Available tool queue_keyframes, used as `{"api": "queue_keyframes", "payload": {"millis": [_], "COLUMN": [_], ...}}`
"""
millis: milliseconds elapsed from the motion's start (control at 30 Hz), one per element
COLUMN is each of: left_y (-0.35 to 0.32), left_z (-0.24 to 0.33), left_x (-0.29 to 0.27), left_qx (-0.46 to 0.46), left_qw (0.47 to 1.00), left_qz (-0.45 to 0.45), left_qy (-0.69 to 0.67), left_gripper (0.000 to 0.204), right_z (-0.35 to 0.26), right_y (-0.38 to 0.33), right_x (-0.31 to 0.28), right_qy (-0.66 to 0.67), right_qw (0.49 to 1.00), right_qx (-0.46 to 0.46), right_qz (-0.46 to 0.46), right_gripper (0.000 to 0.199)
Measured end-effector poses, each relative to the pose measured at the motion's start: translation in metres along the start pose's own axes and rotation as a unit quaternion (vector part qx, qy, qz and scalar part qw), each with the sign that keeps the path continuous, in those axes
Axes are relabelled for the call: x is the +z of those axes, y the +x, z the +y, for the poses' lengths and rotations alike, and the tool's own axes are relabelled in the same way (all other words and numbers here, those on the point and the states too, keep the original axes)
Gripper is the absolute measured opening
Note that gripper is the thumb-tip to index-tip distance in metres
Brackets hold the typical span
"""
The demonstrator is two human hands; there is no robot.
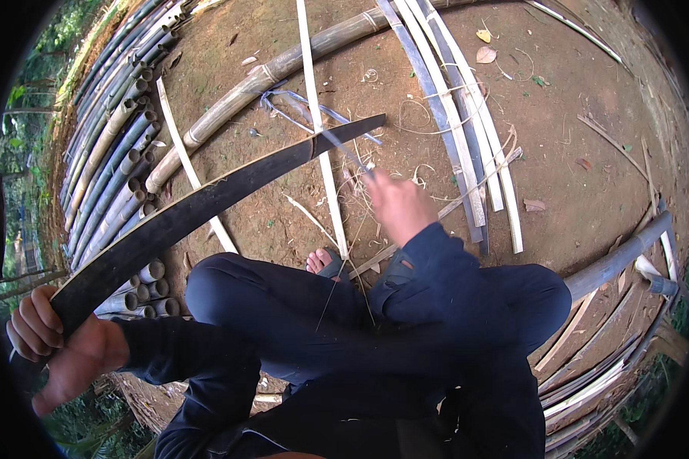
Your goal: The person shaves and thins strips of bamboo using a machete while sitting on the ground outdoors. The person holds the bamboo strips by hand and repeatedly slides the blade along the surface to remove material.
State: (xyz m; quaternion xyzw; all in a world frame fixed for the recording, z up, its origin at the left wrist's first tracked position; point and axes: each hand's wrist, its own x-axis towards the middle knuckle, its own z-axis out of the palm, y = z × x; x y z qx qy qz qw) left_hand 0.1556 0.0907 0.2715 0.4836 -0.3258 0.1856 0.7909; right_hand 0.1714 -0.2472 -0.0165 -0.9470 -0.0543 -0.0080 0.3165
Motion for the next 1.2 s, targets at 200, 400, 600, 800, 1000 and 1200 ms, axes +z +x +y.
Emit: {"api": "queue_keyframes", "payload": {"millis": [200, 400, 600, 800, 1000, 1200], "left_y": [-0.004, -0.005, -0.017, -0.008, -0.022, -0.03], "left_z": [0.002, 0.005, 0.023, 0.007, 0.03, 0.033], "left_x": [-0.006, -0.022, -0.067, -0.049, -0.088, -0.099], "left_qx": [0.01, 0.029, 0.066, 0.039, 0.087, 0.169], "left_qw": [1.0, 0.999, 0.996, 0.999, 0.988, 0.969], "left_qz": [0.013, 0.025, 0.044, 0.033, 0.108, 0.165], "left_qy": [0.012, -0.002, -0.046, -0.011, -0.062, -0.072], "left_gripper": [0.048, 0.044, 0.032, 0.035, 0.033, 0.028], "right_z": [-0.026, 0.071, 0.019, 0.147, 0.104, 0.188], "right_y": [-0.004, 0.028, 0.026, 0.047, 0.051, 0.074], "right_x": [-0.004, 0.029, 0.019, 0.062, 0.057, 0.075], "right_qy": [0.096, -0.029, 0.034, -0.108, -0.035, -0.15], "right_qw": [0.995, 0.994, 0.996, 0.979, 0.99, 0.981], "right_qx": [-0.042, 0.087, 0.034, 0.149, 0.096, 0.094], "right_qz": [0.005, -0.056, -0.072, -0.088, -0.093, -0.081], "right_gripper": [0.027, 0.027, 0.034, 0.033, 0.032, 0.036]}}
